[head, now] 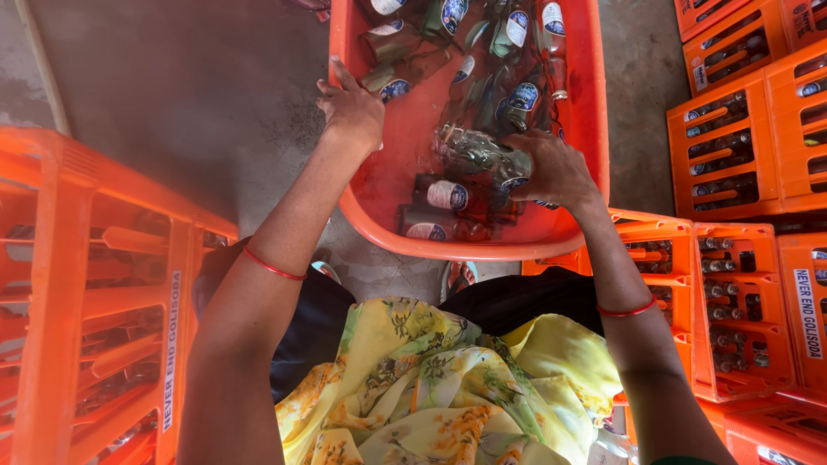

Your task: The person washes glass bottles by hand in a red tub filled with water. They pick up bottles, rinse them, and place them into orange crates.

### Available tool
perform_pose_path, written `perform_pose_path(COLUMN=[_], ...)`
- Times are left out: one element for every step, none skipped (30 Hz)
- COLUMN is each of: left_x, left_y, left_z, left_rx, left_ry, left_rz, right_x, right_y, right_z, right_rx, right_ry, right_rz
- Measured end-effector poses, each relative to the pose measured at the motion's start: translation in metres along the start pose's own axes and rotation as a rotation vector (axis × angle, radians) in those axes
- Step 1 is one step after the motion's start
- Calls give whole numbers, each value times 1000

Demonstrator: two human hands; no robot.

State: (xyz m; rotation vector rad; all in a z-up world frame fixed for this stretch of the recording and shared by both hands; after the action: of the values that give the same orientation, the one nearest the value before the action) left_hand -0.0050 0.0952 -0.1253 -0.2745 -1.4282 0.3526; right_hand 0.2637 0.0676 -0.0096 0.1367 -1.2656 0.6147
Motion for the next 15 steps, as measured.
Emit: perform_pose_path(left_x=[0,-1,-2,-2,-3,-3,-3,-3,-1,-1,-2,-2,-2,-2,-2], left_y=[0,0,-1,-1,-2,-3,-3,-4,-3,-3,-4,-4,-5,-6,-7], left_z=[1,1,2,2,3,3,3,3,3,2,2,1,1,2,2], left_rx=[-2,-3,-5,-4,-3,-3,0,3,6,0,-5,-9,-4,0,5], left_ry=[-8,-17,-25,-21,-17,-13,-17,-20,-23,-30,-38,-47,-45,-43,-41], left_rz=[1,3,5,-6,-16,-26,-34,-43,-53,-41,-29,-16,-15,-13,-12], right_x=[1,3,3,4,4,3,2,2,0,-1,-2,-4,-5,-7,-8], right_y=[1,2,3,3,4,5,5,5,6,7,8,9,10,11,12], right_z=[-1,-2,-3,-4,-5,-7,-10,-12,-13,-13,-13,-14,-13,-13,-14], right_rx=[-10,-20,-26,-32,-40,-53,-68,-83,-72,-61,-49,-42,-34,-25,-39], right_ry=[-2,-3,-9,-14,-19,-25,-30,-36,-36,-37,-38,-36,-33,-30,-34], right_rz=[-2,-5,-8,-12,-16,-17,-19,-21,-17,-13,-7,-7,-6,-4,0])
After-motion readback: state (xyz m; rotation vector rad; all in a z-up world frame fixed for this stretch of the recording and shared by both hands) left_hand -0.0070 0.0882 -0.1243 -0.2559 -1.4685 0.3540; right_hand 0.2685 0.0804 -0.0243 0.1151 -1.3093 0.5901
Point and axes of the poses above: each hand's wrist, its own y-axis towards the middle knuckle, its own x-axis out of the back of the hand, z = x × y, the point moved 8 cm from there along y, towards the middle knuckle, and after that the axes turned 11 degrees about y, right-handed, at the moved point
